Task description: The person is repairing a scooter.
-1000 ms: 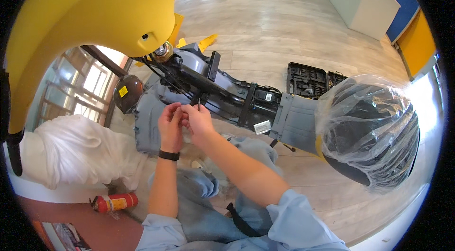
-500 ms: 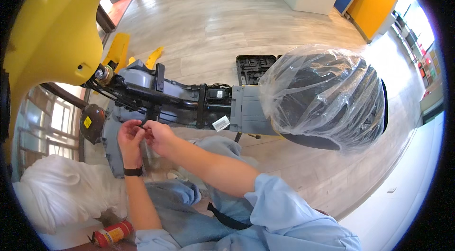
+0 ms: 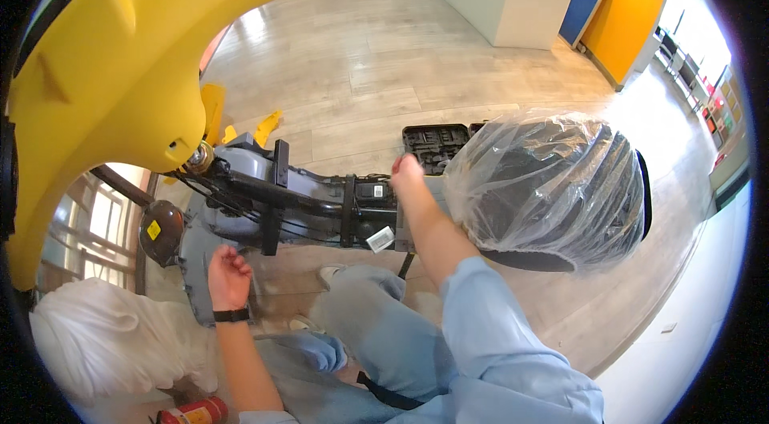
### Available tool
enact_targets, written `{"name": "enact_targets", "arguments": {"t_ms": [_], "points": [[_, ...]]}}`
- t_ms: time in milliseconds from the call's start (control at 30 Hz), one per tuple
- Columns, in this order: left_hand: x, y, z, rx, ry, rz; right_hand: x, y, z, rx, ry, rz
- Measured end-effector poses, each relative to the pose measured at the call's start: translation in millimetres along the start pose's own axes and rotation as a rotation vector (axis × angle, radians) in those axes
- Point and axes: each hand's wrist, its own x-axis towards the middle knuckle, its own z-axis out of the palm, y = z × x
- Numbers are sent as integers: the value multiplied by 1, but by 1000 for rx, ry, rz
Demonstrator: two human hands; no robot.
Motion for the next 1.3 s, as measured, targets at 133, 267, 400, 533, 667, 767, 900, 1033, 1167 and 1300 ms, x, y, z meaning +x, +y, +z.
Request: {"name": "enact_targets", "arguments": {"t_ms": [133,267,400,533,667,767,900,1033,1167,1300], "points": [[-1,2,-5,-18,22,-41,19,5,-11,-149,24,15],[1,2,-5,-21,-13,-26,-21,66,-50,-445,-234,198],[-1,-2,-1,-49,23,-45,-83,80,-62,-716,-420,282],[0,-7,-2,-28,46,1,-157,70,-53,-822,-549,296],[5,-6,-9,-79,97,-6,-227,61,-55,-1021,-807,275],[8,-6,-13,-124,160,-13,-269,54,-55,-1168,-1045,252],[11,-11,-16,-116,169,-10,-304,58,-41,-873,-941,537],[23,-28,-26,-126,327,-87,-311,82,-16,-405,-633,676],[38,-61,-44,90,273,-121,-306,114,-25,-283,-496,605],[63,-96,-52,207,374,-171,-297,120,-41,-305,-440,516]]}}
